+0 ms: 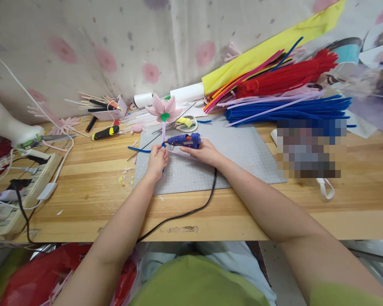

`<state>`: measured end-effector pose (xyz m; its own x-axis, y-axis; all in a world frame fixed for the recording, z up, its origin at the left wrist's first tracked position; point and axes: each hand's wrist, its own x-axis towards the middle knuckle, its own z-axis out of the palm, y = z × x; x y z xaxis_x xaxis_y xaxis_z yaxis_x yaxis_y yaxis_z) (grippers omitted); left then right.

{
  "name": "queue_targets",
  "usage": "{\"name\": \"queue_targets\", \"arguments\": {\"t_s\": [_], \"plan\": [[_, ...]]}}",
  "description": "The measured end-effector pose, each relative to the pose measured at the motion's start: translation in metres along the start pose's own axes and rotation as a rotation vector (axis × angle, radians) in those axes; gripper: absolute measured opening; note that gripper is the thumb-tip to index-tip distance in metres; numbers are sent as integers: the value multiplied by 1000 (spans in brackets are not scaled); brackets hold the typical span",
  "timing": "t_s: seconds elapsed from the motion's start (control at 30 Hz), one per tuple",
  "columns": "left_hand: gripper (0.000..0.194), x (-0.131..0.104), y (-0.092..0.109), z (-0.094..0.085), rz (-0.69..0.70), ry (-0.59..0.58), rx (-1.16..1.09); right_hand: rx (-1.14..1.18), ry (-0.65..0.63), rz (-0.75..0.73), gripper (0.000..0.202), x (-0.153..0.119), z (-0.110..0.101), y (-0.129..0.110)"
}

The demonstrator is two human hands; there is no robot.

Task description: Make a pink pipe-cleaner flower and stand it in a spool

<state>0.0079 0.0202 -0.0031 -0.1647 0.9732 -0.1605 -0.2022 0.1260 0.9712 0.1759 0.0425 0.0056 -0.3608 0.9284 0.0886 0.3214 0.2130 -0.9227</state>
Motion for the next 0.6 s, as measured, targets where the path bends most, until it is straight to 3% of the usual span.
{"name": "queue_targets", "arguments": {"t_s": [0.43,0.6], "plan": [[10,0,4,0,-65,7,-25,5,0,46,40,-1,-1,0],[7,0,5,-3,-102,4,-39,32,171,160,41,4,-9,8]]}}
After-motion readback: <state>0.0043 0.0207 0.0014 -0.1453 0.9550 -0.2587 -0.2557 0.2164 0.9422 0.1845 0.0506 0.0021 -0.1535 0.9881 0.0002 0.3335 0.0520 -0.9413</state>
